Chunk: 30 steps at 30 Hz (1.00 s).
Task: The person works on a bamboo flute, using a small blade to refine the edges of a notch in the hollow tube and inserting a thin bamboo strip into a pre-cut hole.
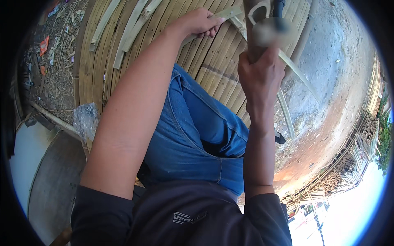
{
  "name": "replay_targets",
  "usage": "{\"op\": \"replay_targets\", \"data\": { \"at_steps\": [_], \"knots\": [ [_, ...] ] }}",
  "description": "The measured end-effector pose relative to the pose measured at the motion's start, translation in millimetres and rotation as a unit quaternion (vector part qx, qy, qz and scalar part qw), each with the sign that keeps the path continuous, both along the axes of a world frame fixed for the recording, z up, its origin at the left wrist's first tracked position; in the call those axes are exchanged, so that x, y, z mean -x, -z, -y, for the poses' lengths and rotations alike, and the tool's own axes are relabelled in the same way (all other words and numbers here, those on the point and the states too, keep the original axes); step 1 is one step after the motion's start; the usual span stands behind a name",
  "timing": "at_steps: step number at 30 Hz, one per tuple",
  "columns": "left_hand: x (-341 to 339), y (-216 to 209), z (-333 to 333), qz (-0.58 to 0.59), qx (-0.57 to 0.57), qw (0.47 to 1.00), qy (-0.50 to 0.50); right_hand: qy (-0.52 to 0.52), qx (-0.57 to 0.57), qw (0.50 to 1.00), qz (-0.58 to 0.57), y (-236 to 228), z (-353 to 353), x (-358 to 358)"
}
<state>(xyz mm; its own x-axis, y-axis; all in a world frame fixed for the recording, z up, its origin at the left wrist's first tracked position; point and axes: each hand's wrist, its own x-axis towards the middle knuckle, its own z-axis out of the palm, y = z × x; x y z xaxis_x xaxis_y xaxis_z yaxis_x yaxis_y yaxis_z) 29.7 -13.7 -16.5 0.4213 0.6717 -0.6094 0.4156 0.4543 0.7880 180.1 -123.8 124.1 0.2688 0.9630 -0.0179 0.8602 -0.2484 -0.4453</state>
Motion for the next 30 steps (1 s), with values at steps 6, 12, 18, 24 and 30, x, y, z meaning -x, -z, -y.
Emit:
{"op": "replay_targets", "data": {
  "at_steps": [6, 12, 18, 24, 30],
  "knots": [
    [-8.7, -8.7, 8.3, -0.002, 0.003, 1.000, 0.015, -0.058, 0.109, 0.985, 0.117, 47.4, 10.3, -8.5],
    [-3.2, 3.5, 9.4, 0.022, 0.028, 0.999, -0.037, 0.033, -0.083, 0.996, -0.012, 21.4, 15.4, -2.8],
    [-7.6, -1.8, -0.4, 0.022, 0.008, 0.999, -0.027, 0.018, -0.095, 0.995, -0.016, 15.4, 8.2, -5.6],
    [-11.6, -2.4, 6.1, -0.017, 0.001, 1.000, 0.004, -0.043, 0.062, 0.994, 0.082, 50.7, 17.9, -14.9],
    [-13.2, 11.2, 3.1, -0.016, -0.034, 0.999, 0.020, -0.039, 0.085, 0.993, 0.073, 47.3, 8.7, -14.0]
  ]
}}
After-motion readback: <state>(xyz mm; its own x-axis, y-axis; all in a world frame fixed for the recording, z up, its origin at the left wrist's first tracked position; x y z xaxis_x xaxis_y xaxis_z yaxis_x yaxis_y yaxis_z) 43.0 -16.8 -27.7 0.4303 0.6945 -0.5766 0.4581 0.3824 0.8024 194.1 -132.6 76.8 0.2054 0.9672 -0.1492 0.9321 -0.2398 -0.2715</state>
